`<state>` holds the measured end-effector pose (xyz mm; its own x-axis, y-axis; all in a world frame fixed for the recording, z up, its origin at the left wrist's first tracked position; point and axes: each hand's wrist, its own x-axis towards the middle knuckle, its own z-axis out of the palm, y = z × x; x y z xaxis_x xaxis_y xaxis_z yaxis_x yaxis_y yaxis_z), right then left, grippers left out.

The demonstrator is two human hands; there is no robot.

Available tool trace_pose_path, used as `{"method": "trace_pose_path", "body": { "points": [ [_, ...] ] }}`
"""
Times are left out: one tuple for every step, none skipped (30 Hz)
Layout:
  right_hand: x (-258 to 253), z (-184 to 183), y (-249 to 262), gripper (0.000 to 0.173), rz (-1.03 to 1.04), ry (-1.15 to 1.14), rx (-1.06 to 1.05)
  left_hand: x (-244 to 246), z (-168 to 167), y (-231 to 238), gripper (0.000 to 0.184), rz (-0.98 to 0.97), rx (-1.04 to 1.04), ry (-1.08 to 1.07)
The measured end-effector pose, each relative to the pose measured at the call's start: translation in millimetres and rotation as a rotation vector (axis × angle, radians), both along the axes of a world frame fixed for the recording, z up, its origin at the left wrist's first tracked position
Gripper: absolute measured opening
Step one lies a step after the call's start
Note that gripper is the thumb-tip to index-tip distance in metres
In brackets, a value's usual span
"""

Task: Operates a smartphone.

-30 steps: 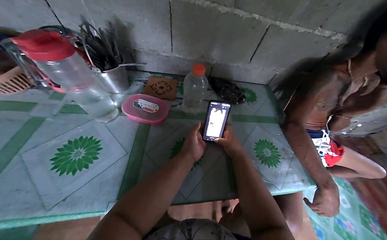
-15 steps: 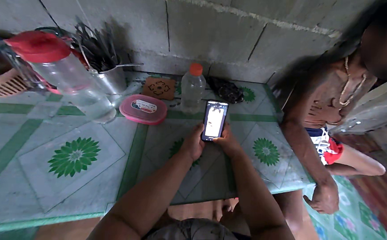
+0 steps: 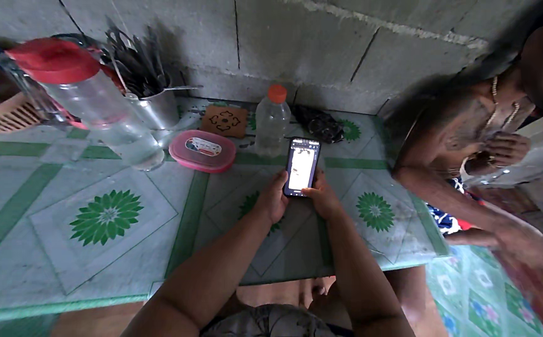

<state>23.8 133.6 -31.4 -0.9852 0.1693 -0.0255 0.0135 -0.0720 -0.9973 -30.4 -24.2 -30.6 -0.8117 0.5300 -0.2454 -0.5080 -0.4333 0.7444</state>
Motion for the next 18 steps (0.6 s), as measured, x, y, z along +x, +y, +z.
{"method": "trace_pose_path", "body": {
  "points": [
    [-0.2,1.3,-0.6,0.082,-0.029,0.003,0.022,0.1,0.5,0.3,0.041,0.007,0.001,-0.007],
    [-0.5,3.2,-1.0,0.082,-0.049,-0.005,0.061,0.1,1.0,0.5,0.041,0.015,0.001,-0.014],
    [-0.3,5.7,-1.1,0.082,-0.056,-0.023,0.117,0.0,1.5,0.5,0.041,0.022,0.001,-0.021],
    [-0.1,7.6,-1.2,0.080,-0.058,-0.037,0.174,-0.2,1.8,0.3,0.042,0.024,0.003,-0.023],
    [0.0,8.3,-0.7,0.078,-0.052,-0.049,0.205,-0.3,1.9,0.1,0.043,0.027,0.007,-0.030],
    [-0.2,7.9,-0.2,0.074,-0.054,-0.050,0.219,0.0,2.1,0.1,0.043,0.033,0.010,-0.038],
    [-0.5,6.6,0.3,0.070,-0.060,-0.037,0.216,0.2,2.0,0.1,0.042,0.034,0.012,-0.043],
    [-1.2,4.9,0.6,0.066,-0.076,-0.014,0.196,0.2,2.2,0.2,0.042,0.033,0.014,-0.049],
    [-2.3,2.6,0.8,0.063,-0.098,0.017,0.175,0.2,2.6,0.5,0.042,0.032,0.015,-0.053],
    [-3.1,1.3,0.0,0.060,-0.120,0.037,0.166,0.2,2.9,0.7,0.042,0.031,0.016,-0.055],
    [-3.9,1.1,-2.0,0.058,-0.134,0.047,0.166,0.5,3.6,1.0,0.042,0.033,0.015,-0.057],
    [-5.3,1.3,-4.6,0.057,-0.153,0.043,0.183,0.8,4.2,1.3,0.042,0.035,0.014,-0.054],
    [-6.8,1.5,-7.0,0.060,-0.165,0.023,0.206,0.9,4.1,1.5,0.041,0.034,0.015,-0.047],
    [-7.7,0.8,-9.1,0.063,-0.169,-0.005,0.245,1.0,3.1,1.2,0.042,0.028,0.017,-0.039],
    [-7.6,2.4,-11.8,0.068,-0.159,-0.040,0.293,0.8,1.9,0.8,0.042,0.021,0.019,-0.030],
    [-6.8,5.4,-14.2,0.075,-0.142,-0.072,0.341,0.4,1.2,0.6,0.043,0.019,0.018,-0.025],
    [-5.8,6.0,-15.1,0.082,-0.126,-0.083,0.365,0.4,1.2,0.4,0.043,0.018,0.015,-0.025],
    [-5.0,4.5,-14.8,0.088,-0.118,-0.077,0.358,0.4,1.7,0.4,0.043,0.021,0.012,-0.029]
  ]
}}
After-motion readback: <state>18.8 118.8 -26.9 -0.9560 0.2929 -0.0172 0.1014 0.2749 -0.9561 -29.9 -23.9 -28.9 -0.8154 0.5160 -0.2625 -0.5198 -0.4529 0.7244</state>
